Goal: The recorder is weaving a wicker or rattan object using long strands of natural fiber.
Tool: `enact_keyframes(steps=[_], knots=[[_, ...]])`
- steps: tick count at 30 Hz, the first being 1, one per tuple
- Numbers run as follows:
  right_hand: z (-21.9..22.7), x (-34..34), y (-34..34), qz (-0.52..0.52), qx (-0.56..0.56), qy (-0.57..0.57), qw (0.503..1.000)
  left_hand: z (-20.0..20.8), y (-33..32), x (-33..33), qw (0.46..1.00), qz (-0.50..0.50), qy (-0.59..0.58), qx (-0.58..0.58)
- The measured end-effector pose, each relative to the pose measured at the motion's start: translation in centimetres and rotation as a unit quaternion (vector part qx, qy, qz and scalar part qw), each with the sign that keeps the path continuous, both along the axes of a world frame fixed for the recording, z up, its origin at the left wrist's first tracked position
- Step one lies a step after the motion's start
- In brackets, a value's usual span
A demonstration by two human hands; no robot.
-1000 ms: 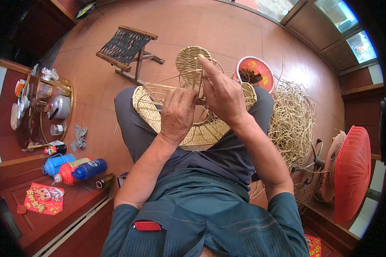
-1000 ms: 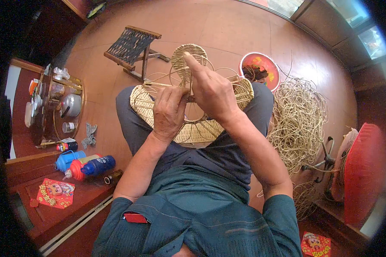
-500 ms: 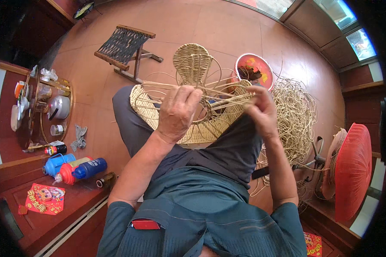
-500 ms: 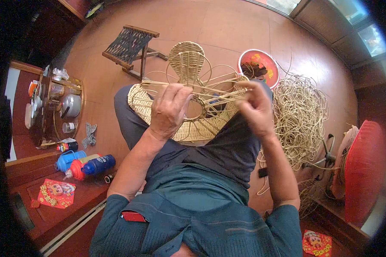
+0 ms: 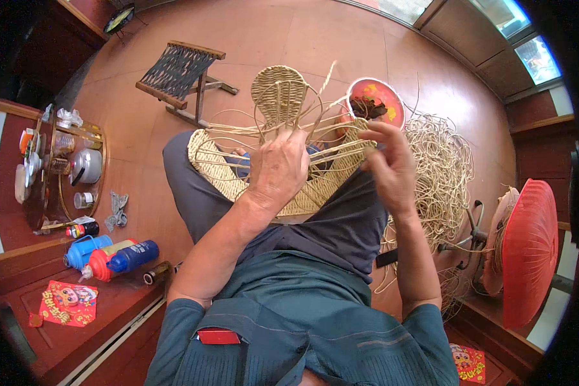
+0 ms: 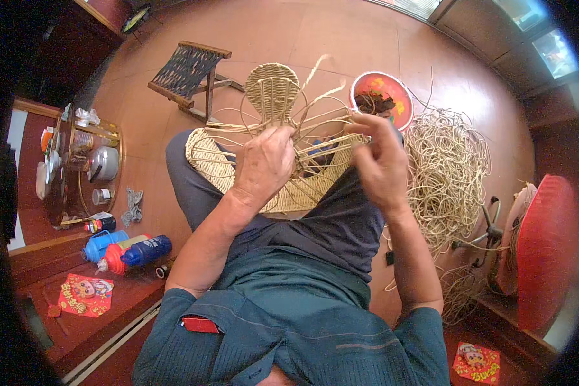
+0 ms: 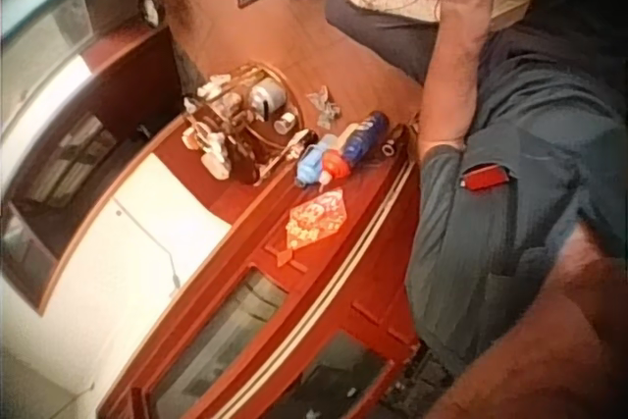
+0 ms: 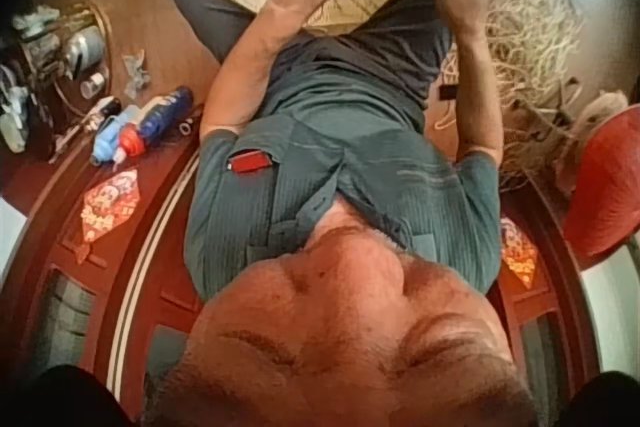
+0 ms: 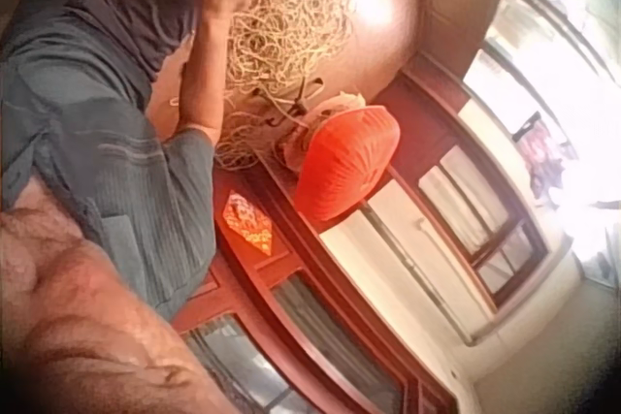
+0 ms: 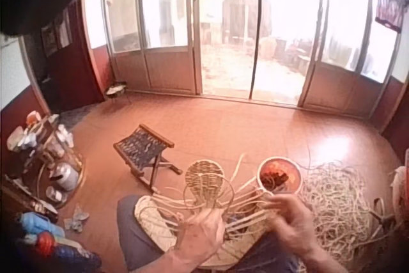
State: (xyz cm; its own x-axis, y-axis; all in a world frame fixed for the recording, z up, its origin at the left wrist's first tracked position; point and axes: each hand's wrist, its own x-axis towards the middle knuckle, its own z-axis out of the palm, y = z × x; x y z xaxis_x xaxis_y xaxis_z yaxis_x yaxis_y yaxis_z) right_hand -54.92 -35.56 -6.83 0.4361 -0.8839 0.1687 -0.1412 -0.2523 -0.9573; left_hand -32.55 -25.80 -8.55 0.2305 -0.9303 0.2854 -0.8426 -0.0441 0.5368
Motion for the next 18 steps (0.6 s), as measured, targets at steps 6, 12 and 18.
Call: enact_keyframes(steps=[6, 12, 18], knots=[[-1.6, 6.8, 1.0, 0.03, -0.024, 0.057, 0.998, 1.2, -0.2, 0.1, 0.99, 0.016, 0.044, 0.134], [-2.6, 8.7, 1.3, -0.004, -0.014, 0.045, 0.999, 0.4, 0.5, -0.1, 0.998, 0.009, 0.006, 0.054], [-3.7, 7.6, 3.1, -0.026, -0.013, -0.062, 0.998, -0.9, 1.6, -0.6, 0.99, 0.029, -0.073, -0.116]])
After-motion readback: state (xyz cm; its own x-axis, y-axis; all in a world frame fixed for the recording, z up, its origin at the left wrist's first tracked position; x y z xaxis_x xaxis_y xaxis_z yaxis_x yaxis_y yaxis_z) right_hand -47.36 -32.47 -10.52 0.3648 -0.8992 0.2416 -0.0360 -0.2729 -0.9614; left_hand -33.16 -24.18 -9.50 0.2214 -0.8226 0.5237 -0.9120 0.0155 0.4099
